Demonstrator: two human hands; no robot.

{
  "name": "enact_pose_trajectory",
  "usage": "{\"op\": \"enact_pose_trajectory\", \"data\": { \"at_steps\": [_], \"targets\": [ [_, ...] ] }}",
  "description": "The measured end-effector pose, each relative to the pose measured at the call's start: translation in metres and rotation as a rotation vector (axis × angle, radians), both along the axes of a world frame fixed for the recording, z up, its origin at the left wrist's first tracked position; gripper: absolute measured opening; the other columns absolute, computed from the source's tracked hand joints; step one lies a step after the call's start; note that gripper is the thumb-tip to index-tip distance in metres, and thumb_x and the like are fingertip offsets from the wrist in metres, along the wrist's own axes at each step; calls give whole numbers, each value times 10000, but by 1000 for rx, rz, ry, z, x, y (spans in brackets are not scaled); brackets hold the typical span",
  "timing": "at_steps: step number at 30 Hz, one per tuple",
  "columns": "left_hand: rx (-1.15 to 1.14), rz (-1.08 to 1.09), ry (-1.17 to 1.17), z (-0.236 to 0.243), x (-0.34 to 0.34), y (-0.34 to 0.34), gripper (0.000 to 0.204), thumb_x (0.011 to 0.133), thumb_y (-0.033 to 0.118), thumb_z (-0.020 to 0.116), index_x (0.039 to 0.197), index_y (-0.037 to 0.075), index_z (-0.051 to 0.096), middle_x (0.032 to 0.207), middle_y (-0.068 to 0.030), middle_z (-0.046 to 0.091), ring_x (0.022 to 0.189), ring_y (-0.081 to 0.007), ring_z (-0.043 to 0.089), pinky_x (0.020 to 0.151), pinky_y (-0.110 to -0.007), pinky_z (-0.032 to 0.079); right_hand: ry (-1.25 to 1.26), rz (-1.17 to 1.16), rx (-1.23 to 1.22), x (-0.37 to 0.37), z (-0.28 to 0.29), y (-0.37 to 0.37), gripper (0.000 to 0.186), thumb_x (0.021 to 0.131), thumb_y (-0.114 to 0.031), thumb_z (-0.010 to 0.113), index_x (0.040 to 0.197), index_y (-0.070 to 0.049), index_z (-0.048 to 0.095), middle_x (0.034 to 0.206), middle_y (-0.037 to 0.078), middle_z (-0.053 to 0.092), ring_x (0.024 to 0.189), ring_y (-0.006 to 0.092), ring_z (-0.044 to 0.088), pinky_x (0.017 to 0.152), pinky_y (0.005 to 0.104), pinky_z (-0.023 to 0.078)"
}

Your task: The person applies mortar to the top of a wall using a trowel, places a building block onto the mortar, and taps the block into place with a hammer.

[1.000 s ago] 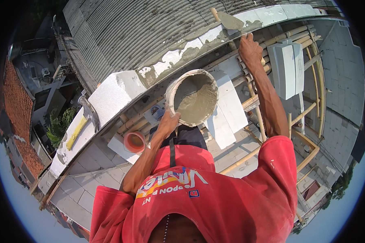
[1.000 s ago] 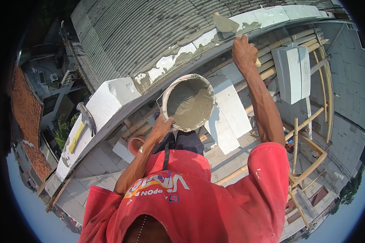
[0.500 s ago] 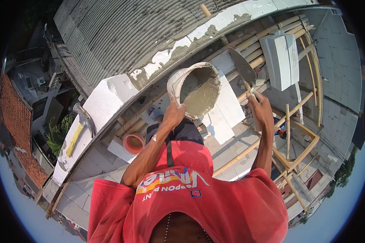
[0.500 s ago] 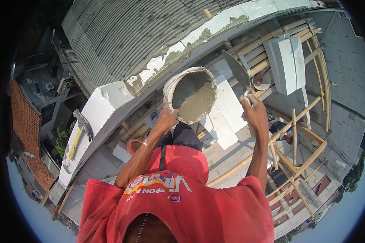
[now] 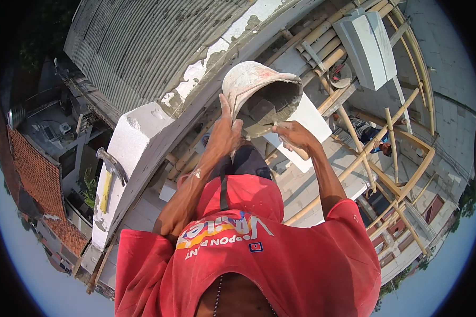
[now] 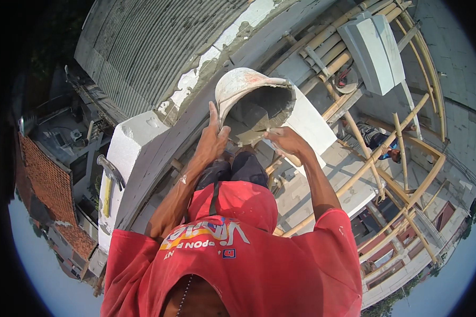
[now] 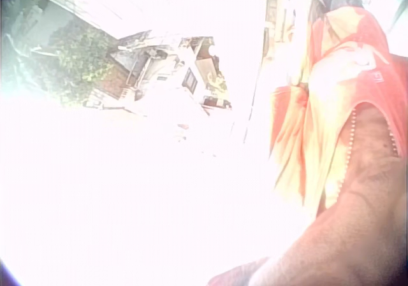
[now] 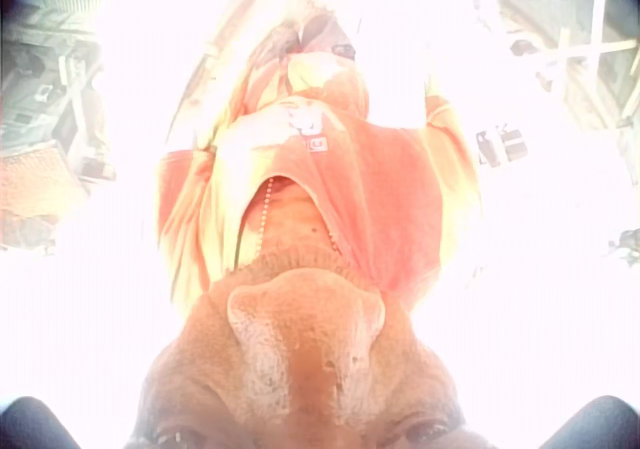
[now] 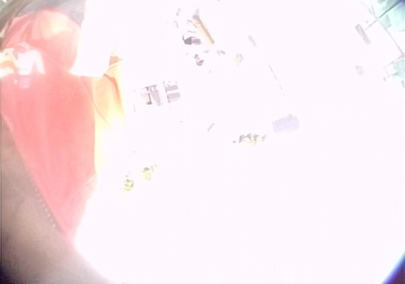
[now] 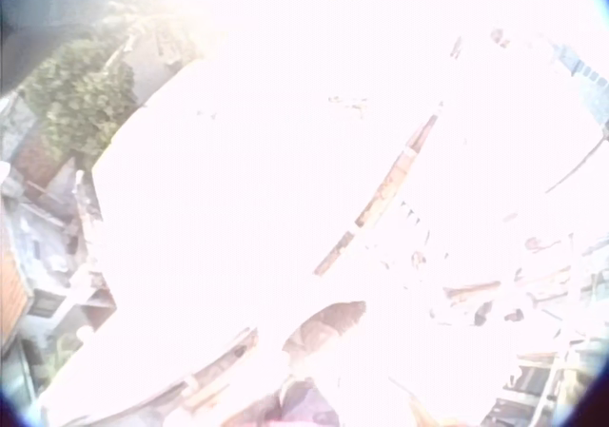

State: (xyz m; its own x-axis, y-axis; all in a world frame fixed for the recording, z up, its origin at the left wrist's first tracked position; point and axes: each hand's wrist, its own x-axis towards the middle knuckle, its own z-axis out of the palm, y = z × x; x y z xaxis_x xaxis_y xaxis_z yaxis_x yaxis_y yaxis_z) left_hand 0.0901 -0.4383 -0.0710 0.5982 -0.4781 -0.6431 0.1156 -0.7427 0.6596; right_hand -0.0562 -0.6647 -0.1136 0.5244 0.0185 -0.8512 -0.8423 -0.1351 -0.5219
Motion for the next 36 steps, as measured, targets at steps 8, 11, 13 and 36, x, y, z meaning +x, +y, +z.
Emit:
{"op": "enact_pose_trajectory", "data": {
  "at_steps": [8, 11, 13, 36],
  "targets": [
    [-181, 287, 198, -71, -11, 12, 707, 984, 156, 549, 1577, -19, 206, 1213, -174, 604, 981, -225, 631, 866, -364, 559, -17, -473, 357, -44, 28, -10, 400, 1004, -382, 605, 997, 12, 673, 620, 25, 523, 420, 107, 479, 395, 254, 396],
    [-286, 427, 457, -64, 3, 0, 445, 994, 138, 537, 1394, -14, 416, 1176, -128, 592, 1049, -201, 614, 929, -391, 588, -73, -508, 475, -32, 43, -26, 405, 1019, -363, 558, 1055, 27, 658, 615, 24, 504, 410, 106, 470, 389, 248, 394],
    [-273, 452, 427, -71, -2, 1, 379, 993, 134, 538, 1329, -23, 459, 1158, -128, 602, 1032, -202, 625, 943, -391, 590, -131, -511, 508, -18, 53, -43, 411, 1021, -356, 538, 1089, 34, 648, 628, 28, 505, 421, 106, 474, 396, 244, 398],
    [-157, 541, 292, -79, -51, 71, 327, 970, 126, 547, 1240, -58, 534, 1015, -108, 655, 873, -166, 648, 743, -324, 581, -461, 542, -1416, 268, 10, -181, 275, 980, -164, 468, 1199, -32, 569, 1213, 207, 626, 938, 479, 702, 782, 580, 574]
  ]
}}
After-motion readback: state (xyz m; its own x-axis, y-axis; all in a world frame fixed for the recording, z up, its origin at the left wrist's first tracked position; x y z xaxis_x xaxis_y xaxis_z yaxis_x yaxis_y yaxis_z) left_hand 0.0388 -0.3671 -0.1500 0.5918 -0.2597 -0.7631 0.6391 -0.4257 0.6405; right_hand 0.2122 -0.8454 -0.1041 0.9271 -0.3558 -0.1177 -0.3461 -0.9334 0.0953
